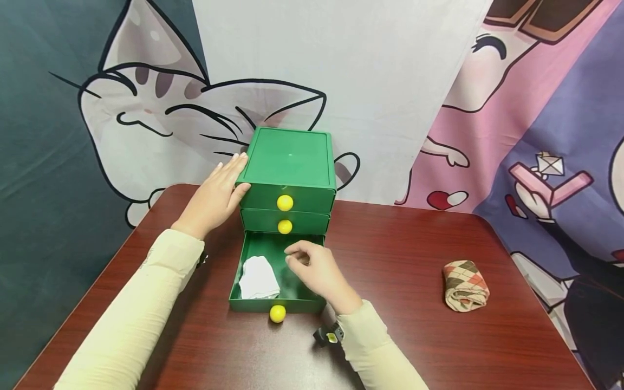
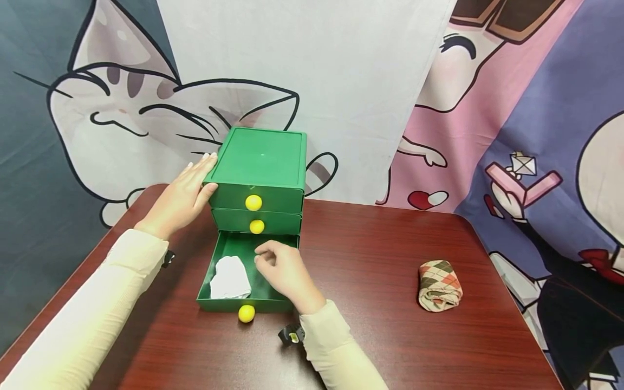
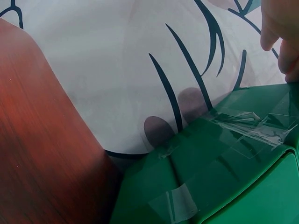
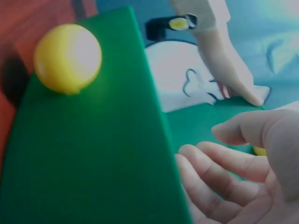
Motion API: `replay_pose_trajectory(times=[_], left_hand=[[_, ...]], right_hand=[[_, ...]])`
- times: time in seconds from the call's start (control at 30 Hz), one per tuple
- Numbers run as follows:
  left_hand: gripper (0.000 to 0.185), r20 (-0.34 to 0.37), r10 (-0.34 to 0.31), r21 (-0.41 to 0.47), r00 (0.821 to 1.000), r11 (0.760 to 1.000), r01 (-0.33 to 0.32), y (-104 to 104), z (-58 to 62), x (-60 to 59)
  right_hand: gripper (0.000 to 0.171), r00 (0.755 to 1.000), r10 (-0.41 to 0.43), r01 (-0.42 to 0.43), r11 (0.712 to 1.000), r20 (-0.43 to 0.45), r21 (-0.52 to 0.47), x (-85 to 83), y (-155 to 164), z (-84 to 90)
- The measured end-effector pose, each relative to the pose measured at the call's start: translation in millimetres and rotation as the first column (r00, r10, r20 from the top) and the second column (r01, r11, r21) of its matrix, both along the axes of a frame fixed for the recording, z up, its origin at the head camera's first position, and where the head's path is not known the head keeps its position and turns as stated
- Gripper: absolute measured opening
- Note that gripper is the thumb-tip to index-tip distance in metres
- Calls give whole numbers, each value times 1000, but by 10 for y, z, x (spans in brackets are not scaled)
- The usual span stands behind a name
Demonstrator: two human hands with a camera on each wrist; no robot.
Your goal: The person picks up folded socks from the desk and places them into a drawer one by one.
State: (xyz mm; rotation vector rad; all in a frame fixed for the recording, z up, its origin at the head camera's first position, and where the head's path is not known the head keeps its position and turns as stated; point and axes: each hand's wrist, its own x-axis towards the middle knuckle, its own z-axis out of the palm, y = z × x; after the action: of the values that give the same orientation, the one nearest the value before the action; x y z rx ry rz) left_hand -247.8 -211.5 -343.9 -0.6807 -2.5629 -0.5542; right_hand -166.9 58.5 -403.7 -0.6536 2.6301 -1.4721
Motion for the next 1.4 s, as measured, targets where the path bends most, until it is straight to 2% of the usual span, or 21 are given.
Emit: replay_pose_trajectory(times=[0.17,0.33,0.53,0.8,1.07,1.23,1.4], left_hand=[[62,8,0,-1,1000,1000,0,0,-1,3],[62,0,2,-9,1000,1000,-2,3,2,2],[61,-2,1,-15,1000,1000,-1,6,7,-5],[61,-3,5,-12,1000,1000,-5,4,5,9],[61,-10,0,-5,1000,1000,0,12,5,12],[61,-9,4,-1,1000,1000,-4,-2,4,12],[61,-16,-4,2,1000,1000,4,-4,-1,8]], right_hand=[[14,998,-31,29,999,-63,-26,25,188,104],[16,985,-41,41,999,-169,-8,32,414,206],[18,956,-51,62,998,-291,30,25,748,273],[20,911,-119,175,978,-395,110,24,1221,285],[19,858,-191,298,941,-477,160,46,1596,232],[18,852,-243,373,904,-463,212,17,1768,227],[19,841,-334,460,856,-427,236,-30,1956,157]])
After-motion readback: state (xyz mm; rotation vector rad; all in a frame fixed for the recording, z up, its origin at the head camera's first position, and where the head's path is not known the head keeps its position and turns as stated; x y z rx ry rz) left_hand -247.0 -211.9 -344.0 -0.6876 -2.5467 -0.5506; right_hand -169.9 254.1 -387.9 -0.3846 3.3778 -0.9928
